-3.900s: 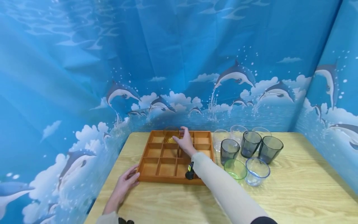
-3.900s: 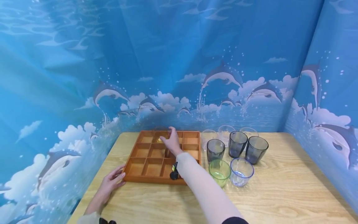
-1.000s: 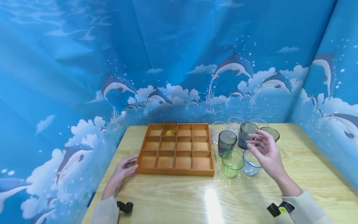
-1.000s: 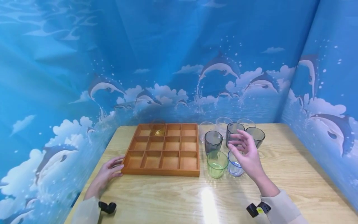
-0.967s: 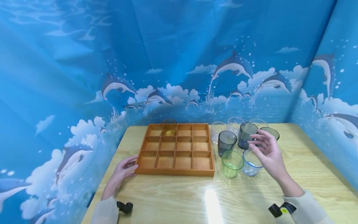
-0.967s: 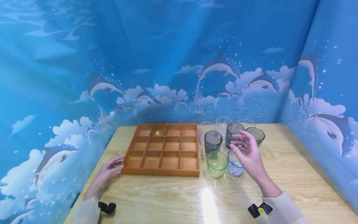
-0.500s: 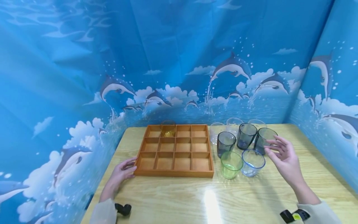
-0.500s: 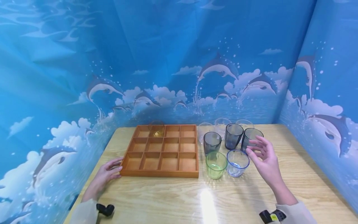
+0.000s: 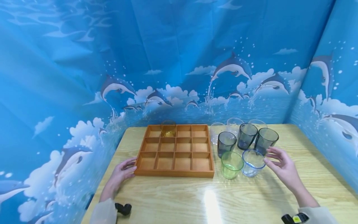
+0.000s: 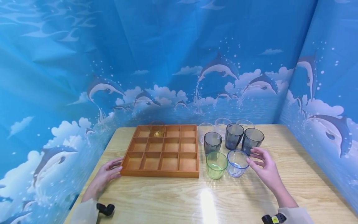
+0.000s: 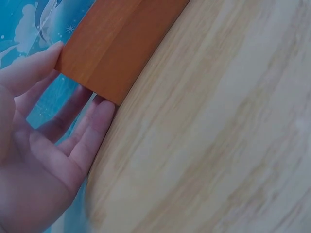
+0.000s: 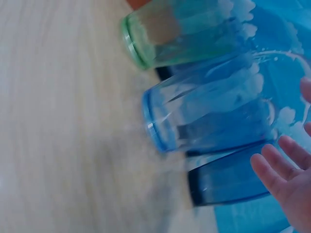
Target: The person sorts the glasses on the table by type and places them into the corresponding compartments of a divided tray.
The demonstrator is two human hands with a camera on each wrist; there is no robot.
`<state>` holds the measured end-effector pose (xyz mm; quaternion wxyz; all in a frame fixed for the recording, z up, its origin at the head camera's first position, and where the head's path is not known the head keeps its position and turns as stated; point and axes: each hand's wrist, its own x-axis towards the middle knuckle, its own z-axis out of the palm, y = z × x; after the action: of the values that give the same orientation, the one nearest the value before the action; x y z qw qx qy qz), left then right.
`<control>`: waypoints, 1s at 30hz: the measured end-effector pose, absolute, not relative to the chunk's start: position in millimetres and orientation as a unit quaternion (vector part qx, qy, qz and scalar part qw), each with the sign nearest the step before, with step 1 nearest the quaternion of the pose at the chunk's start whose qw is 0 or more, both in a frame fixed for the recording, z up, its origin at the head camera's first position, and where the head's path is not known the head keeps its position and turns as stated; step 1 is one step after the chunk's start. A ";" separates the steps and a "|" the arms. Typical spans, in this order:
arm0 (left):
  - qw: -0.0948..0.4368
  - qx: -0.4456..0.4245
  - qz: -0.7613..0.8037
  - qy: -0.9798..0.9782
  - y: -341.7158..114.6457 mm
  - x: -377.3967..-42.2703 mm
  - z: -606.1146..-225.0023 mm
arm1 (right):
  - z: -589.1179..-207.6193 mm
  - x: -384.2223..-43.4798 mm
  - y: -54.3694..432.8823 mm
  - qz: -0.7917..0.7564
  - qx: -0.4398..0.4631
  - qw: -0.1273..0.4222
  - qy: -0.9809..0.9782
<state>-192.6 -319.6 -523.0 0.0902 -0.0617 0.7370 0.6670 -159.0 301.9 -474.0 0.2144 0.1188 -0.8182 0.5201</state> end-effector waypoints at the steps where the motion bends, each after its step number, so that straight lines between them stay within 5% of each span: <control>1: 0.091 -0.058 0.668 0.736 -320.1 -192.8 -523.6 | -477.5 -159.1 303.0 0.521 0.121 0.212 -0.818; 15: 0.089 -0.039 0.677 0.730 -323.7 -193.7 -528.5 | -508.3 -162.4 305.3 0.617 0.193 0.156 -0.747; 30: 0.084 -0.030 0.682 0.726 -323.6 -193.8 -532.0 | -521.6 -164.9 299.9 0.620 0.175 0.116 -0.756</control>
<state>-193.8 -323.6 -532.0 0.0835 -0.0305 0.7258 0.6821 -164.9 299.9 -521.6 0.1158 0.1746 -0.7560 0.6201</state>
